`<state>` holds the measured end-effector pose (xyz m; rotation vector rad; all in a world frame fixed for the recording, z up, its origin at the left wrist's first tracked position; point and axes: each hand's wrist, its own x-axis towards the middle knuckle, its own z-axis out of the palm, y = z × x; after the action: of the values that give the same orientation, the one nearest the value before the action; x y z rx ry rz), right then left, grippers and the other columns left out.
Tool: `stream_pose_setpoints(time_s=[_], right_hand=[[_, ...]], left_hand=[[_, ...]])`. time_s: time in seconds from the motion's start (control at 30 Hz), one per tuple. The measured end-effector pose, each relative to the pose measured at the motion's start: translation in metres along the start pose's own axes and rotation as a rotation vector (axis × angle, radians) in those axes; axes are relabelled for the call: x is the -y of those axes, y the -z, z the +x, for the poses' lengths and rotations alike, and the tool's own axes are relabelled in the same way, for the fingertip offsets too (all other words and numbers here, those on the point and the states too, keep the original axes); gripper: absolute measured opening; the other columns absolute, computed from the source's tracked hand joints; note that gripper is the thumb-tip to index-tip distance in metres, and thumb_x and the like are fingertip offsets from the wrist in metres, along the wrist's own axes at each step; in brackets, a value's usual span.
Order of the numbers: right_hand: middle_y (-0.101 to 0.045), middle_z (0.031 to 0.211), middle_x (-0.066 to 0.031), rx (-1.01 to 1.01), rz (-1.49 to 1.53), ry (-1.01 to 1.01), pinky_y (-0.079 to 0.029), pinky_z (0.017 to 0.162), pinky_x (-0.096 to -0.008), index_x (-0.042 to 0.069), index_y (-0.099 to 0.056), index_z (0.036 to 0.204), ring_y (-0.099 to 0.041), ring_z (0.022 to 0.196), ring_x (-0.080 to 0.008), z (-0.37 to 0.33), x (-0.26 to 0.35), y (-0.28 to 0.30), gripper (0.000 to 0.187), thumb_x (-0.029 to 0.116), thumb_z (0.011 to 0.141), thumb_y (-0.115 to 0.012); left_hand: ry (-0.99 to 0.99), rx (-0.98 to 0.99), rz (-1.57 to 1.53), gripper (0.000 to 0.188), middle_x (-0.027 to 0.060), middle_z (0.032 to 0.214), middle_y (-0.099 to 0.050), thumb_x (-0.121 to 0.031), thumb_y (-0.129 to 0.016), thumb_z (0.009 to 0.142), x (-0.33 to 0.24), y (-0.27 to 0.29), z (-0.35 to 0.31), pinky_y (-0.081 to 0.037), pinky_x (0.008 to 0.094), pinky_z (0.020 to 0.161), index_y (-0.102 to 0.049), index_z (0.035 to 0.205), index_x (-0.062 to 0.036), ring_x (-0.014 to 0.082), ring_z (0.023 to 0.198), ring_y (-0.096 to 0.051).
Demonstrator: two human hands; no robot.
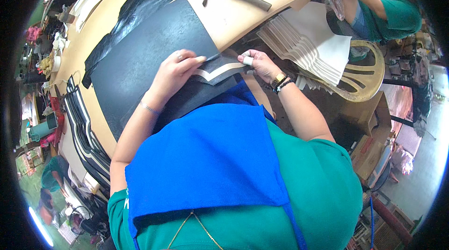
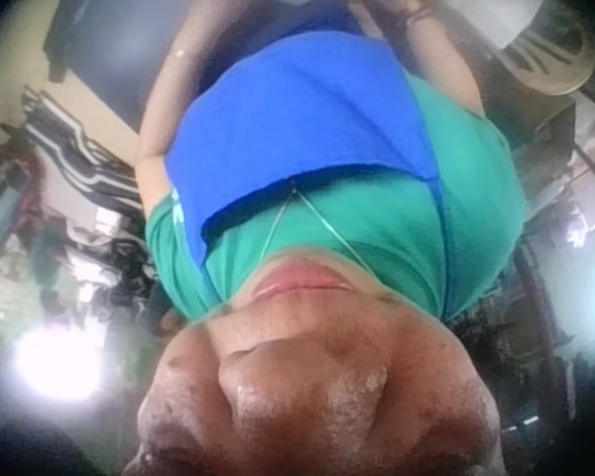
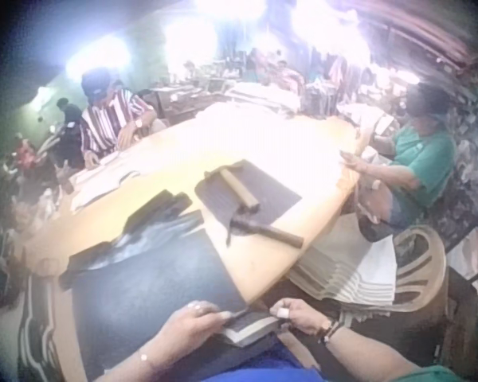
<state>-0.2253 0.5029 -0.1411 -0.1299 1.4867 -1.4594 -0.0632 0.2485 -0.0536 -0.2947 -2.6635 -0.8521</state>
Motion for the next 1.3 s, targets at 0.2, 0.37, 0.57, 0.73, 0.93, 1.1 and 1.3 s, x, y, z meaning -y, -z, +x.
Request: stream_pose_setpoints(time_s=[0.2, 0.37, 0.57, 0.73, 0.93, 1.1, 1.3], right_hand=[[-0.060, 0.084, 0.0044, 0.004, -0.022, -0.012, -0.047, 0.066, -0.0262, 0.012, -0.062, 0.097, -0.056, 0.077, -0.0072, 0.011, -0.017, 0.012, 0.025, 0.032, 0.090, -0.075], [-0.060, 0.085, 0.0014, -0.111, -0.039, -0.046, -0.044, 0.063, -0.0285, 0.009, -0.064, 0.098, -0.054, 0.077, -0.0089, 0.020, -0.049, 0.034, 0.035, 0.040, 0.087, -0.077], [-0.063, 0.089, 0.0022, -0.122, -0.089, -0.036, -0.045, 0.065, -0.0277, 0.011, -0.065, 0.097, -0.055, 0.078, -0.0100, 0.038, -0.072, 0.051, 0.031, 0.038, 0.087, -0.077], [-0.068, 0.097, 0.0014, -0.201, -0.095, -0.120, -0.046, 0.075, -0.0286, 0.011, -0.065, 0.100, -0.060, 0.087, -0.0102, 0.044, -0.079, 0.058, 0.022, 0.028, 0.090, -0.073], [-0.062, 0.080, 0.0063, -0.213, -0.177, -0.012, -0.037, 0.063, -0.0267, 0.013, -0.070, 0.097, -0.049, 0.070, -0.0080, 0.062, -0.099, 0.074, 0.031, 0.039, 0.084, -0.080], [-0.067, 0.095, 0.0001, -0.272, -0.235, -0.112, -0.043, 0.071, -0.0298, 0.012, -0.070, 0.103, -0.055, 0.085, -0.0127, 0.068, -0.106, 0.084, 0.033, 0.038, 0.085, -0.078], [-0.067, 0.102, -0.0015, -0.312, -0.240, -0.101, -0.044, 0.073, -0.0308, 0.010, -0.069, 0.111, -0.057, 0.089, -0.0157, 0.076, -0.112, 0.095, 0.045, 0.041, 0.080, -0.081]], left_hand=[[0.042, -0.021, 0.015, 0.018, 0.0093, 0.096, -0.065, -0.011, -0.071, 0.086, -0.003, 0.006, -0.011, -0.054, 0.0360, 0.077, -0.073, 0.104, -0.0099, 0.0268, 0.090, -0.065], [-0.036, -0.051, 0.014, 0.014, 0.0078, 0.094, -0.063, -0.014, -0.067, 0.087, -0.009, -0.016, 0.020, -0.053, 0.0363, 0.077, -0.071, 0.100, -0.0091, 0.0271, 0.088, -0.063], [0.109, -0.010, 0.023, 0.012, 0.0106, 0.097, -0.065, -0.013, -0.068, 0.088, -0.011, 0.004, -0.004, -0.055, 0.0373, 0.080, -0.071, 0.099, -0.0071, 0.0290, 0.091, -0.065], [0.031, -0.024, 0.003, 0.015, 0.0106, 0.099, -0.065, -0.013, -0.067, 0.089, -0.014, -0.012, 0.023, -0.055, 0.0380, 0.081, -0.072, 0.103, -0.0077, 0.0293, 0.092, -0.065], [0.095, -0.028, 0.013, 0.015, 0.0108, 0.100, -0.065, -0.012, -0.066, 0.089, -0.013, -0.008, 0.001, -0.054, 0.0387, 0.081, -0.070, 0.102, -0.0064, 0.0301, 0.093, -0.065], [-0.006, -0.003, 0.027, 0.015, 0.0109, 0.099, -0.065, -0.011, -0.065, 0.089, -0.020, -0.019, 0.027, -0.054, 0.0388, 0.081, -0.070, 0.102, -0.0060, 0.0302, 0.093, -0.064], [0.085, -0.023, 0.022, 0.017, 0.0112, 0.100, -0.066, -0.011, -0.066, 0.089, -0.021, -0.010, -0.004, -0.054, 0.0379, 0.082, -0.070, 0.105, -0.0054, 0.0297, 0.093, -0.065]])
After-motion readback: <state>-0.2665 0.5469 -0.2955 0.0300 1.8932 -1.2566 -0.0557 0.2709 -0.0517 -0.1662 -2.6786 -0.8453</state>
